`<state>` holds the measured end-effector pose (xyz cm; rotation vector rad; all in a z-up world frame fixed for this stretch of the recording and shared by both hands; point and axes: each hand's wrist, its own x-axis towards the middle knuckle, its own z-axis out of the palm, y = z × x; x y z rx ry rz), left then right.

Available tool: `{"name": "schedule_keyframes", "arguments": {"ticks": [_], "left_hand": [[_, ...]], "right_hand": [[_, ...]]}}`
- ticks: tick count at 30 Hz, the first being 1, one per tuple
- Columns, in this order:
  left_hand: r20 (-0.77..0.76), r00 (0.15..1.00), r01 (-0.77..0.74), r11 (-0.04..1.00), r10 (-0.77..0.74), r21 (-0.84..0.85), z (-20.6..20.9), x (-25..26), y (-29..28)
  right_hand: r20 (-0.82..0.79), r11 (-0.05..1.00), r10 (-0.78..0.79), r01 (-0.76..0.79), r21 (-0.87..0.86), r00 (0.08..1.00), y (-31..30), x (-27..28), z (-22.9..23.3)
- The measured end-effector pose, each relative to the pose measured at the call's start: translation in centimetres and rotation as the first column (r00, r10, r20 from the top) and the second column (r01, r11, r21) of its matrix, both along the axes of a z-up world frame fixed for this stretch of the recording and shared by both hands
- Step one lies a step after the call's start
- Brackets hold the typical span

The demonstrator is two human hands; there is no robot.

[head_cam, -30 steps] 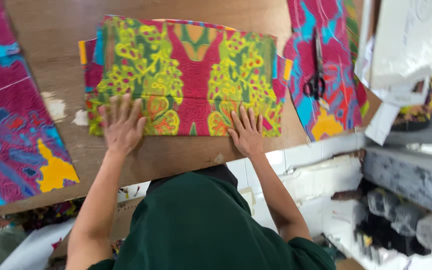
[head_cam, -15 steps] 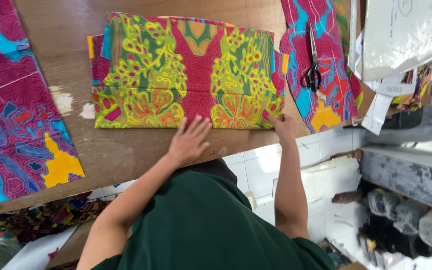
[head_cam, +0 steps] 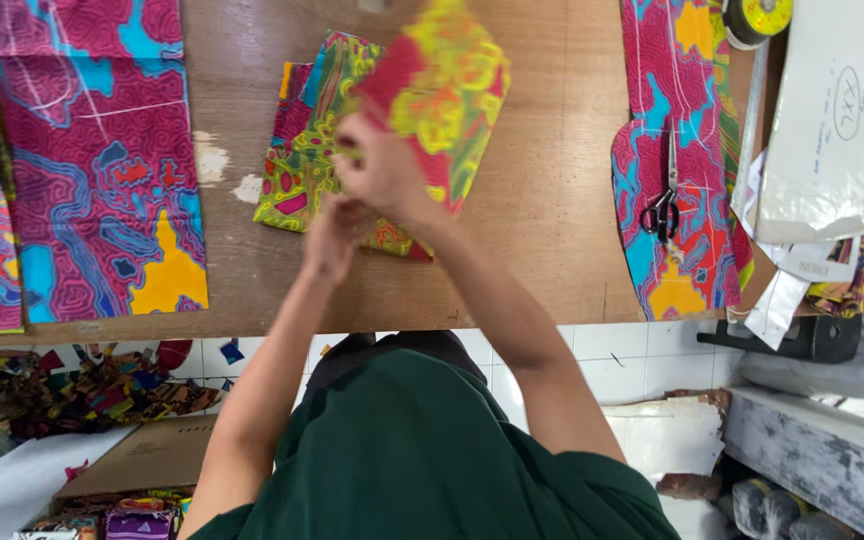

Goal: The person cuts a large piece of colorful patterned fabric into smaller pieces using shears. The person repeatedly positions the fabric, cuts along marked lines, and sets the cut pieces aside on the table.

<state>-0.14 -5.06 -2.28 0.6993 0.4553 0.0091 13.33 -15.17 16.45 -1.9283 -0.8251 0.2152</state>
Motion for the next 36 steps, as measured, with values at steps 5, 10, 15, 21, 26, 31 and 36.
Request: {"name": "schedule_keyframes", "arguments": {"ticks": [5,10,15,21,26,31,36], "left_hand": [[-0.040,0.969,-0.247,0.930,0.246,-0.270,0.9,-1.5,9.3],[-0.279,0.946,-0.100,0.967,0.166,0.235,2.7,-1.4,9.2],[-0.015,0.962,-0.201,0.745,0.273,0.636,4.4,0.3,7.8],[0.147,0.951,-0.277,0.542,0.271,0.793,3.4,-1.8,9.2],[-0.146,0.932,-0.178,0.772,0.331,0.610,2.6,-3.5,10.6],[-0.011,0.966,0.038,-0.100,0.257,0.994,5.7,-3.5,9.2],[-0.077,0.980,-0.038,-0.554,-0.182,0.831,5.9,3.1,5.1]], "right_hand": [[-0.016,0.956,0.184,-0.182,-0.228,0.983,4.6,-7.2,-2.7],[0.253,0.872,0.193,-0.047,-0.487,0.948,-3.7,-11.0,-7.5],[0.480,0.676,0.075,0.309,-0.669,0.874,-10.9,-10.2,-12.2],[0.361,0.799,-0.036,0.244,-0.550,0.932,-12.1,-10.6,-16.4],[0.310,0.779,-0.001,0.195,-0.596,0.951,-11.6,-10.7,-14.7],[0.196,0.687,0.055,0.105,-0.719,0.979,-11.1,-10.0,-10.9],[0.455,0.807,-0.058,0.310,-0.503,0.889,-5.2,-5.0,-12.2]]}}
